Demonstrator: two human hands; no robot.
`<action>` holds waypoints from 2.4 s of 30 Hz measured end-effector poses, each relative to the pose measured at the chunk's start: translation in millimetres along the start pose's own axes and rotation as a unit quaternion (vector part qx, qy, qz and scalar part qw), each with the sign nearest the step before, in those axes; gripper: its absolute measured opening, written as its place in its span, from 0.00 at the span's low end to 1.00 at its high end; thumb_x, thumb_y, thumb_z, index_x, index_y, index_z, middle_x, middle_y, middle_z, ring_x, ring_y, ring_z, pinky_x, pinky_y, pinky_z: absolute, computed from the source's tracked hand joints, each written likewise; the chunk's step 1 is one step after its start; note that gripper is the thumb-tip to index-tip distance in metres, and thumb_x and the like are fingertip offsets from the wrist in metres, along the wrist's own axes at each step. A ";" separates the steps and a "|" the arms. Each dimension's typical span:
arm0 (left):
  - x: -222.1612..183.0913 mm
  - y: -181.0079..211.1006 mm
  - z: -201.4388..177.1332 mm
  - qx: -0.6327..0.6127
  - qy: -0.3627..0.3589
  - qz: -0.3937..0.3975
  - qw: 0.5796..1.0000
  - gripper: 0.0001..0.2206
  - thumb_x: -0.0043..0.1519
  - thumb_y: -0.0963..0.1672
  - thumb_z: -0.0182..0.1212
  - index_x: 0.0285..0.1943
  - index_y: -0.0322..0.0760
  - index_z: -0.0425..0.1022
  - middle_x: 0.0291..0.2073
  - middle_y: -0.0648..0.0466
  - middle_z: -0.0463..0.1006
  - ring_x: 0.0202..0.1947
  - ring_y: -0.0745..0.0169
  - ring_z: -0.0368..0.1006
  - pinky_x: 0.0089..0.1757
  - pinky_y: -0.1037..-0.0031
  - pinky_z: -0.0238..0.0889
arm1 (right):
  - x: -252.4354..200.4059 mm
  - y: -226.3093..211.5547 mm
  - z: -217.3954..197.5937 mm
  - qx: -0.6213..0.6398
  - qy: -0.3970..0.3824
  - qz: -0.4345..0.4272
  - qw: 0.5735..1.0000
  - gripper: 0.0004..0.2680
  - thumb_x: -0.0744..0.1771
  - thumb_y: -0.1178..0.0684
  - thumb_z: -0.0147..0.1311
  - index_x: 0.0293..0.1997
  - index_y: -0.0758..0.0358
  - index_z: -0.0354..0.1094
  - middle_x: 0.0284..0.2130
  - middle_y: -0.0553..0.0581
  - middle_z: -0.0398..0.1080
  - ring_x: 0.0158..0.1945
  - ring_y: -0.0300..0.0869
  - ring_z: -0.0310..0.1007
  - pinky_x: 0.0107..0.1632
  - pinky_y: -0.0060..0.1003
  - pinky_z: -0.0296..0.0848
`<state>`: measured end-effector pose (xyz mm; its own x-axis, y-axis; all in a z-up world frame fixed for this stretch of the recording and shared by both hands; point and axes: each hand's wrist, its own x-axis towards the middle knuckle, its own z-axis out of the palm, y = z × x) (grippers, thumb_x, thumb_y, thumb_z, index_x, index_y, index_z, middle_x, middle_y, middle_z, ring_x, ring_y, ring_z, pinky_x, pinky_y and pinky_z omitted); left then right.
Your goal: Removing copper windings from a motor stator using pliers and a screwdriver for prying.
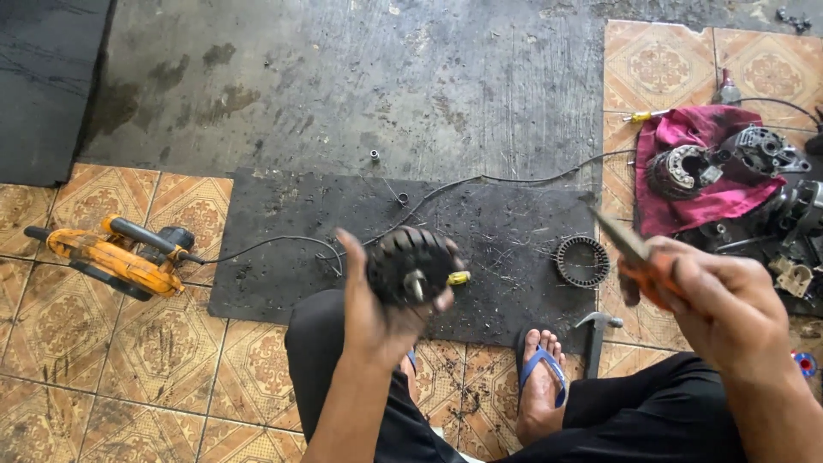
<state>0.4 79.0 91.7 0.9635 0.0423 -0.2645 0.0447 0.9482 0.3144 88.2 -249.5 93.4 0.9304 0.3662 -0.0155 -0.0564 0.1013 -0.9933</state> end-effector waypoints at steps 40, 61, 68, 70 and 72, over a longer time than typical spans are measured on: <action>-0.3 8.0 6.1 0.068 0.357 0.068 0.929 0.23 0.59 0.55 0.57 0.57 0.41 0.71 0.42 0.45 0.77 0.41 0.50 0.75 0.30 0.62 0.72 | -26.9 -22.6 17.8 0.228 -0.102 0.023 0.968 0.15 0.72 0.55 0.43 0.52 0.79 0.75 0.57 0.82 0.71 0.61 0.69 0.72 0.66 0.65 0.63; -4.5 -5.4 -11.9 0.150 0.191 0.032 0.969 0.13 0.66 0.49 0.51 0.48 0.36 0.71 0.34 0.43 0.76 0.26 0.43 0.76 0.18 0.65 0.64 | -29.9 38.8 114.6 -0.233 -0.088 0.078 0.965 0.16 0.68 0.46 0.47 0.50 0.63 0.81 0.51 0.53 0.74 0.58 0.40 0.75 0.59 0.36 0.68; -2.0 -14.5 -5.9 0.149 0.200 -0.018 0.968 0.13 0.67 0.47 0.49 0.49 0.33 0.71 0.39 0.35 0.80 0.26 0.41 0.77 0.17 0.66 0.64 | -31.7 50.9 115.7 -0.295 -0.060 0.034 0.953 0.16 0.69 0.45 0.45 0.47 0.64 0.79 0.49 0.58 0.72 0.56 0.43 0.74 0.55 0.37 0.68; -1.2 -16.6 -5.8 0.142 0.204 -0.020 0.968 0.13 0.67 0.47 0.50 0.50 0.33 0.72 0.39 0.37 0.80 0.27 0.45 0.77 0.17 0.66 0.66 | -33.0 53.4 116.4 -0.300 -0.061 0.028 0.952 0.15 0.69 0.45 0.45 0.46 0.65 0.79 0.48 0.58 0.72 0.55 0.43 0.74 0.55 0.37 0.68; 0.4 -17.9 -4.7 0.137 0.235 -0.036 0.962 0.17 0.67 0.49 0.50 0.51 0.31 0.74 0.42 0.36 0.82 0.28 0.49 0.76 0.18 0.65 0.65 | -33.5 55.8 117.1 -0.310 -0.047 0.008 0.950 0.15 0.69 0.46 0.46 0.36 0.67 0.76 0.44 0.60 0.72 0.52 0.43 0.75 0.48 0.37 0.71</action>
<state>-1.3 63.5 81.7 0.7330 0.1775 -0.6567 0.2370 0.8383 0.4911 11.5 -147.8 52.0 0.8935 0.4463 -0.0488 0.1815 -0.4584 -0.8700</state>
